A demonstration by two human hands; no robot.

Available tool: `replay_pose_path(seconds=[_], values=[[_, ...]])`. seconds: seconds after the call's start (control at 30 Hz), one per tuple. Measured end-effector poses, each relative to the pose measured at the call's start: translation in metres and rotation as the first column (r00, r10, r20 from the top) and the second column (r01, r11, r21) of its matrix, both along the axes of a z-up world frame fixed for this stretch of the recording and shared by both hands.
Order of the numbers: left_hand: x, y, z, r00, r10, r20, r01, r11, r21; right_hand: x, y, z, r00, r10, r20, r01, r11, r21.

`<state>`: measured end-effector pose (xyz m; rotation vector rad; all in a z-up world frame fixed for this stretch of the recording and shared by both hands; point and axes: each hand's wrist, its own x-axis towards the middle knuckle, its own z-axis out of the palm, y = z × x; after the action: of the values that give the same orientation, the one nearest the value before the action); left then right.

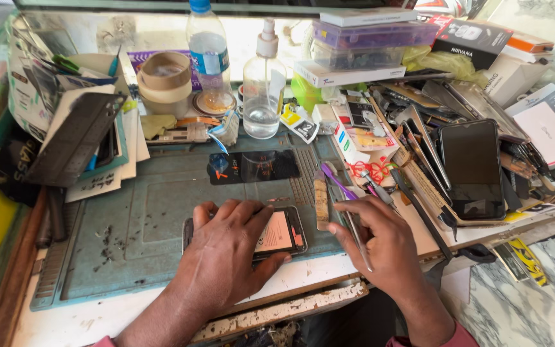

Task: The person uses a screwdriver to remove screws from the back of a disassembled smartphone. The device is placed on a cluttered workbench, and the person carefully unscrews fasteners from the phone's frame while holding the device steady with their other hand.

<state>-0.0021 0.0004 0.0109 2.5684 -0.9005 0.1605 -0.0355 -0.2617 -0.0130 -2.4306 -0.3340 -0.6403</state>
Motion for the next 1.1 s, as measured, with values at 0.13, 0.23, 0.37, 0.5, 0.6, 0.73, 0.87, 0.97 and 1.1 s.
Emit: replay_pose_path(seconds=[0.13,0.23,0.37,0.5,0.6,0.73,0.87,0.97,1.1], values=[[0.0,0.002,0.001,0.999,-0.019,0.05,0.021,0.998,-0.057,0.007,0.011,0.014,0.996,-0.049,-0.078,0.039,0.991,-0.128],[0.002,0.001,-0.001,0.998,-0.03,0.058,0.034,0.997,-0.065,0.01,0.008,0.013,0.999,0.039,0.026,-0.032,0.969,-0.243],[0.0,0.002,-0.004,0.998,-0.026,0.064,0.031,0.996,-0.081,0.013,0.007,0.01,0.997,0.038,-0.061,-0.052,0.966,-0.255],[0.0,0.0,0.001,0.997,-0.027,0.067,0.032,0.996,-0.083,0.01,0.012,0.01,0.998,0.031,-0.06,-0.045,0.968,-0.248],[0.001,0.0,0.003,0.998,-0.023,0.05,0.027,0.997,-0.074,0.007,0.011,0.005,0.999,0.041,0.004,-0.039,0.983,-0.178],[0.005,0.0,0.005,0.999,-0.009,-0.034,0.008,1.0,-0.011,0.005,0.001,-0.008,0.993,0.068,0.093,-0.073,0.996,0.054],[0.011,-0.004,0.003,1.0,-0.017,-0.022,0.017,0.999,-0.037,0.005,-0.007,-0.028,0.997,0.071,0.018,-0.069,0.831,0.551],[0.012,-0.002,0.0,0.999,-0.014,-0.047,0.011,0.998,-0.062,-0.005,-0.016,-0.027,0.975,0.105,0.195,-0.166,0.928,0.334],[0.011,-0.001,-0.001,0.999,-0.03,-0.02,0.029,0.999,-0.036,-0.031,-0.003,-0.009,0.99,0.132,-0.051,-0.127,0.987,0.094]])
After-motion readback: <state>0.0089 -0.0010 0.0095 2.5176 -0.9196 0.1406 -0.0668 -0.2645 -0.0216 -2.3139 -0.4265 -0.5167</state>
